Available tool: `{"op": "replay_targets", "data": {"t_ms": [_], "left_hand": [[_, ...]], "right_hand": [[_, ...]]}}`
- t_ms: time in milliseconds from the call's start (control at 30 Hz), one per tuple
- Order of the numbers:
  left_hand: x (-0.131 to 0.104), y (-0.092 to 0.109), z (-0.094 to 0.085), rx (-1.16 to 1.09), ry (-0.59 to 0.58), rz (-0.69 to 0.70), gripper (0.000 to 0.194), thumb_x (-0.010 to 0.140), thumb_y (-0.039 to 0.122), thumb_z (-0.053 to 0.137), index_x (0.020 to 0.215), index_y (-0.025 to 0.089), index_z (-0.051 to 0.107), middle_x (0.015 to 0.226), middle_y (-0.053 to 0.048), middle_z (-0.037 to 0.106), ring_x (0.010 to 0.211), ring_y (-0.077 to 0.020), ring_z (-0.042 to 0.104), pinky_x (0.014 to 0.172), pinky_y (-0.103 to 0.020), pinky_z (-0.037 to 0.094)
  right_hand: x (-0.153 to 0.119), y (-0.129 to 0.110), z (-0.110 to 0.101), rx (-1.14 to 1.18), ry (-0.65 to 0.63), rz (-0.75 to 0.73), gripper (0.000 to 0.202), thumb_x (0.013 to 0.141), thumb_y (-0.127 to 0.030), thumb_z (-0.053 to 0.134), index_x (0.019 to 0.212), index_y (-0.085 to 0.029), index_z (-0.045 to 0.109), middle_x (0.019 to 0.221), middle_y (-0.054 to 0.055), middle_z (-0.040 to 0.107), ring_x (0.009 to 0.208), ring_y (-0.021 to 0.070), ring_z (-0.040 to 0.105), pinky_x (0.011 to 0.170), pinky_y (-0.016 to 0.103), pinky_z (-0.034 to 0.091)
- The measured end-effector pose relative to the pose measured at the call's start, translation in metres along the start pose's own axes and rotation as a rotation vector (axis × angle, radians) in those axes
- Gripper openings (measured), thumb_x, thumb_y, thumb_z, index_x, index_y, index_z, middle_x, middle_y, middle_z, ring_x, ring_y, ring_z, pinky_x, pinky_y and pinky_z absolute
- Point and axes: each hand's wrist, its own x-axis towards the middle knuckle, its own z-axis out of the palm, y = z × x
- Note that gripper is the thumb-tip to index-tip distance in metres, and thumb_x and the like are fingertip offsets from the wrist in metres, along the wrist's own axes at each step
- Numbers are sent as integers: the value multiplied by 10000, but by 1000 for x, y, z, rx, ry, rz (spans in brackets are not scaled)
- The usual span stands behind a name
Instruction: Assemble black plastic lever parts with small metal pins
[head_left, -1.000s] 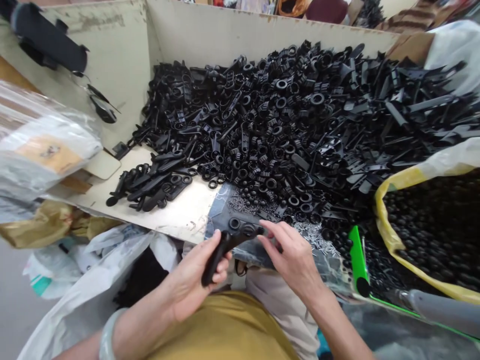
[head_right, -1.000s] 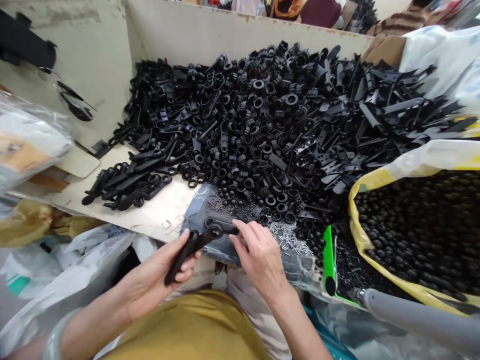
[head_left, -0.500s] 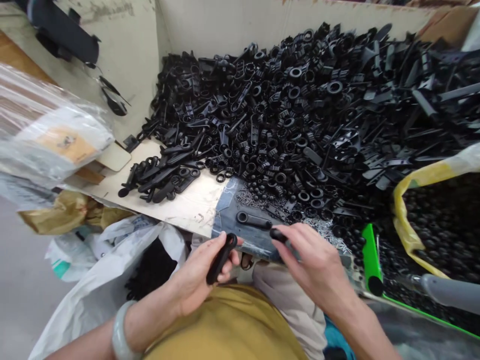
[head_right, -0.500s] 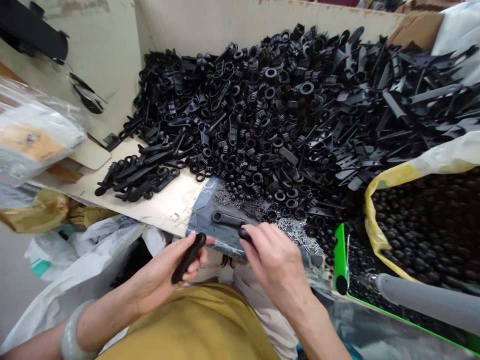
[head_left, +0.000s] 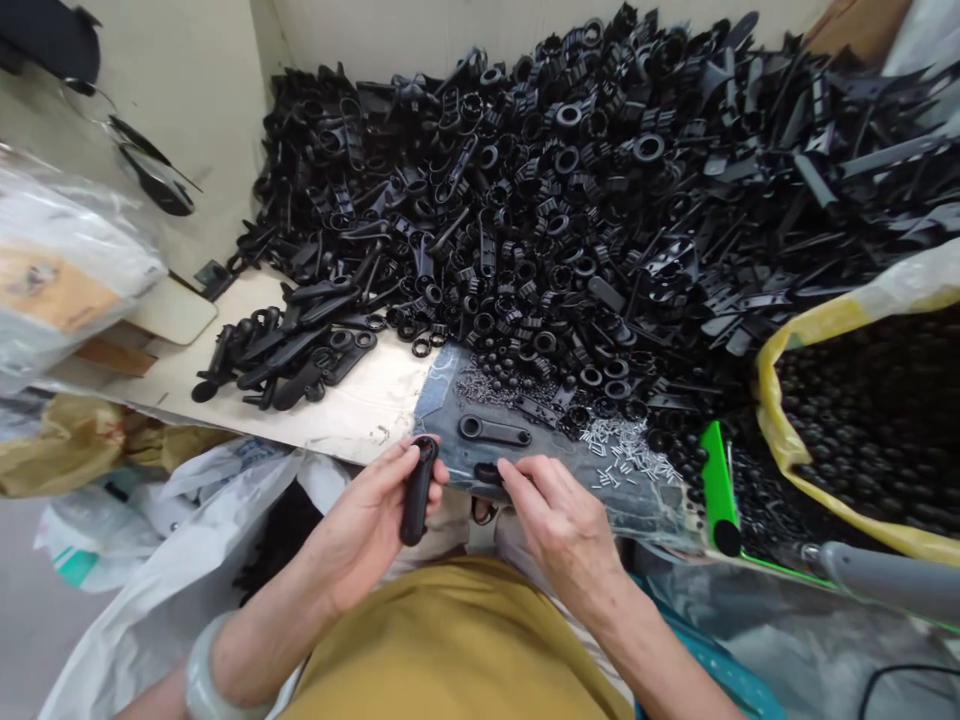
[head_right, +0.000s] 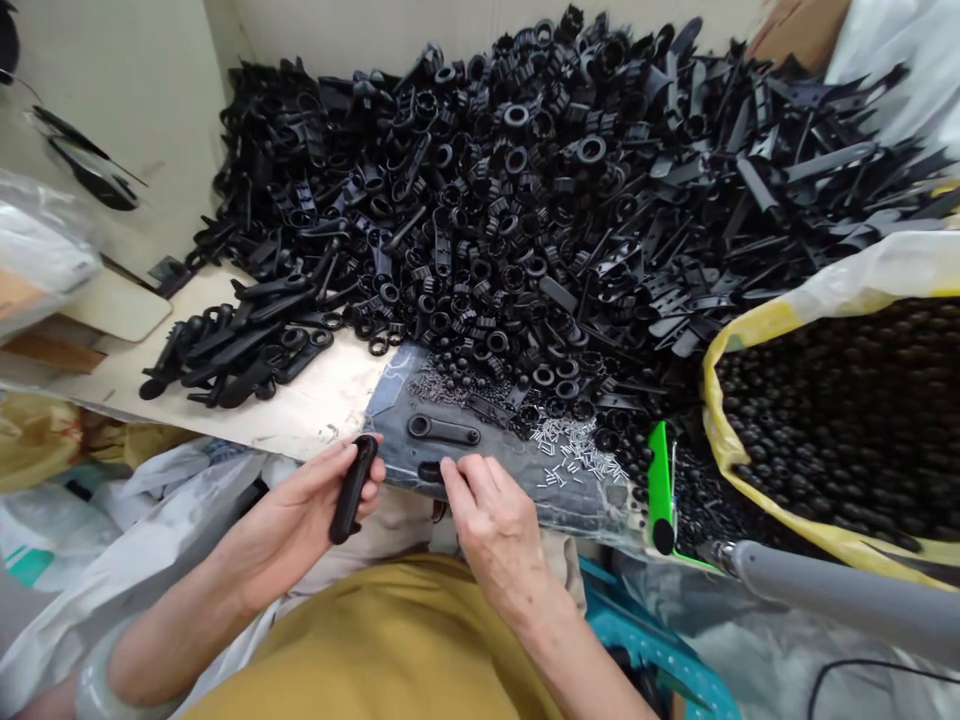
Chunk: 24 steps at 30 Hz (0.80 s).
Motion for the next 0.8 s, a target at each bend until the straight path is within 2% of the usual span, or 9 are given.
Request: {"op": "replay_targets", "data": {"t_ms": [167, 333, 433, 533, 633, 700, 800], "left_hand": [[1, -4, 8, -15, -47, 46, 295, 876, 201, 758, 1133, 175, 615, 974, -102, 763, 848, -179, 724, 749, -269, 607], [2, -5, 8, -18, -17, 64, 440, 856, 203, 788, 1244, 172, 584, 993, -123, 778, 888, -194, 744, 760, -284, 625], [2, -6, 7, -14, -5, 62, 408, 879, 185, 761, 1249, 164, 589, 997, -128, 779, 873, -185, 748, 753, -277, 629], [3, -7, 7, -16, 13, 58, 366, 897, 156, 732, 1236, 170, 594, 996, -119, 780, 888, -182, 753, 771, -280, 634], [4, -8, 8, -3, 15, 52, 355, 901, 152, 724, 1232, 168, 594, 995, -125, 781, 880, -187, 754, 767, -287, 639], [4, -9, 8, 3, 15, 54, 365, 888, 161, 741, 1225, 165, 601, 985, -122, 782, 875, -194, 756, 758, -289, 640], [2, -10, 6, 6, 24, 68, 391, 863, 170, 769, 1220, 173, 608, 977, -107, 781, 896, -205, 759, 762, -291, 638]], "right_hand": [[12, 5, 7, -83, 48, -66, 288, 1033, -99, 488, 1224, -177, 688, 929, 74, 725, 789, 184, 603, 676, 330, 460], [11, 8, 10, -67, 18, -91, 294, 1015, -76, 496, 1228, -160, 682, 955, 78, 726, 797, 190, 581, 674, 346, 427], [8, 8, 8, -72, -3, -96, 278, 1011, -93, 512, 1223, -154, 681, 980, 87, 724, 817, 200, 575, 694, 345, 434], [4, 7, 6, -54, 5, -110, 312, 1031, -82, 452, 1252, -135, 665, 999, 100, 726, 831, 196, 588, 716, 331, 457], [5, 10, 3, -34, 5, -33, 288, 1027, -93, 479, 1219, -150, 684, 1005, 91, 725, 825, 192, 607, 708, 332, 451], [10, 14, -2, 23, -61, 17, 234, 1025, -149, 534, 1183, -189, 702, 1012, 73, 726, 812, 184, 623, 694, 327, 441], [23, 20, -9, 142, -244, -5, 192, 1030, -216, 562, 1139, -242, 718, 1025, 41, 737, 811, 164, 659, 693, 307, 444]]}}
